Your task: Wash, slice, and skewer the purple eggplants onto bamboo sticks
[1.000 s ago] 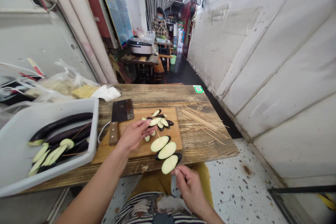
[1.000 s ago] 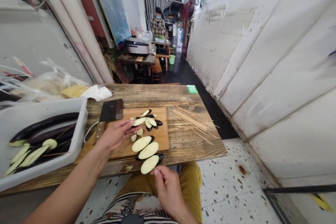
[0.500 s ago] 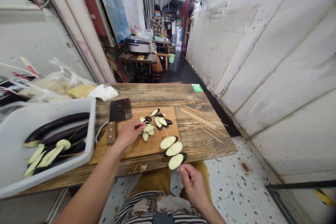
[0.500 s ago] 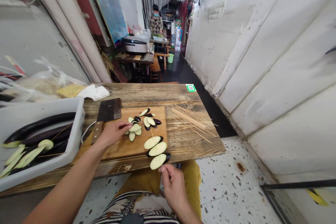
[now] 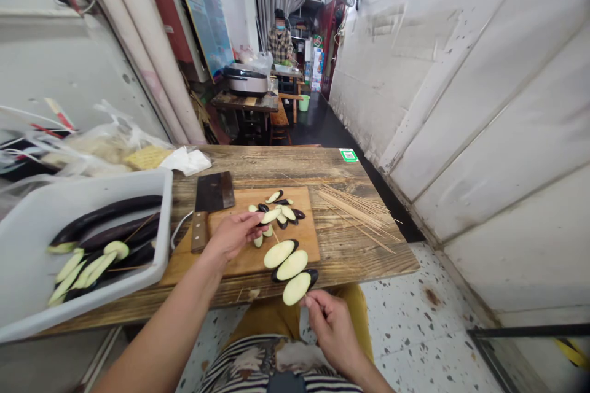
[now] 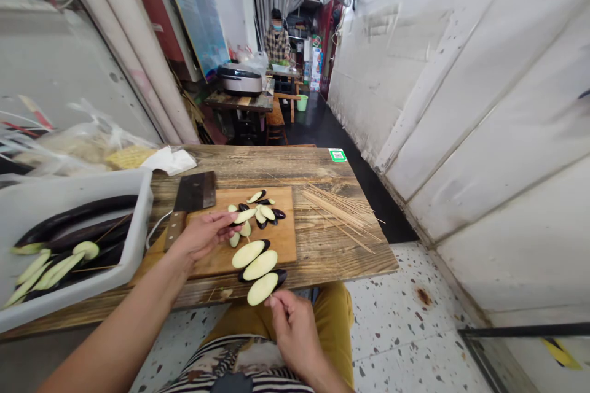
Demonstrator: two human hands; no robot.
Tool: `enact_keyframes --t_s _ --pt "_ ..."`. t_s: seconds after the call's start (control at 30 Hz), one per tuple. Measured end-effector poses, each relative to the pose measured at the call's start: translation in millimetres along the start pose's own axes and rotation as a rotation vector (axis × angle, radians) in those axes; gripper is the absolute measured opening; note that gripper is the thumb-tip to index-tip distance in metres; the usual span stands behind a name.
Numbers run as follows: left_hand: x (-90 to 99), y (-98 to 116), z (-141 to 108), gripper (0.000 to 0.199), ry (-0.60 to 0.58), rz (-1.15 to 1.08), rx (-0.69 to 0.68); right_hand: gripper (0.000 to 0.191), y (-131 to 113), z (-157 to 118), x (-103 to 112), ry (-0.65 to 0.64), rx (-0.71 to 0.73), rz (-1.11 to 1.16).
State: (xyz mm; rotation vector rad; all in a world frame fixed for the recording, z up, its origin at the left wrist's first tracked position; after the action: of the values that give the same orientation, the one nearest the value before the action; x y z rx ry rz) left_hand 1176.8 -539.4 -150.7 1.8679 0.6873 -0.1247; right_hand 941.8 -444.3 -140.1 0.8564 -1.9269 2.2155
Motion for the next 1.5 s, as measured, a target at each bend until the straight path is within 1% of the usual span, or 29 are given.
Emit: enact_keyframes --t_s 0.27,0.5,0.73,1.03,1.27,1.5 --pt "-2.4 -2 1 0.017 -0.02 -0.025 0.004 0.031 -1 0 0 -0.009 -0.003 0.0" --pt "-7.0 2 -4 0.015 -0.003 -0.028 0.0 0.032 -1 0 2 0.008 0.006 -0.02" --pt "-10.1 2 -5 0.01 -0.009 -0.013 0.021 0.032 -3 -1 2 0.016 0.02 -0.03" --pt "-12.0 -3 -6 0.005 -0.052 -0.019 0.073 0.033 -4 -1 3 0.033 0.018 -0.025" --pt "-18.3 -3 -10 0.006 -0.058 -0.009 0.082 0.03 -8 -1 6 0.053 0.031 -0.026" --pt "-20.2 -6 -12 0.007 -0.063 -0.008 0.089 0.029 -7 0 6 0.059 0.026 -0.023"
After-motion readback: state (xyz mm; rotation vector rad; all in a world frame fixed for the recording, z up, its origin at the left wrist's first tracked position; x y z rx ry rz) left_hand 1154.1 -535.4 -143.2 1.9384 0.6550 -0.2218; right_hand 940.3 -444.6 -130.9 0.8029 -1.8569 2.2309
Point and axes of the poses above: each hand's wrist, its own z-axis towards the middle knuckle, its own x-axis out of the back of the hand, y = z × x, the point moved 8 cm from there along z, towards the middle knuckle, and after that the axes turned 9 degrees about -z, right-handed, at the moved point
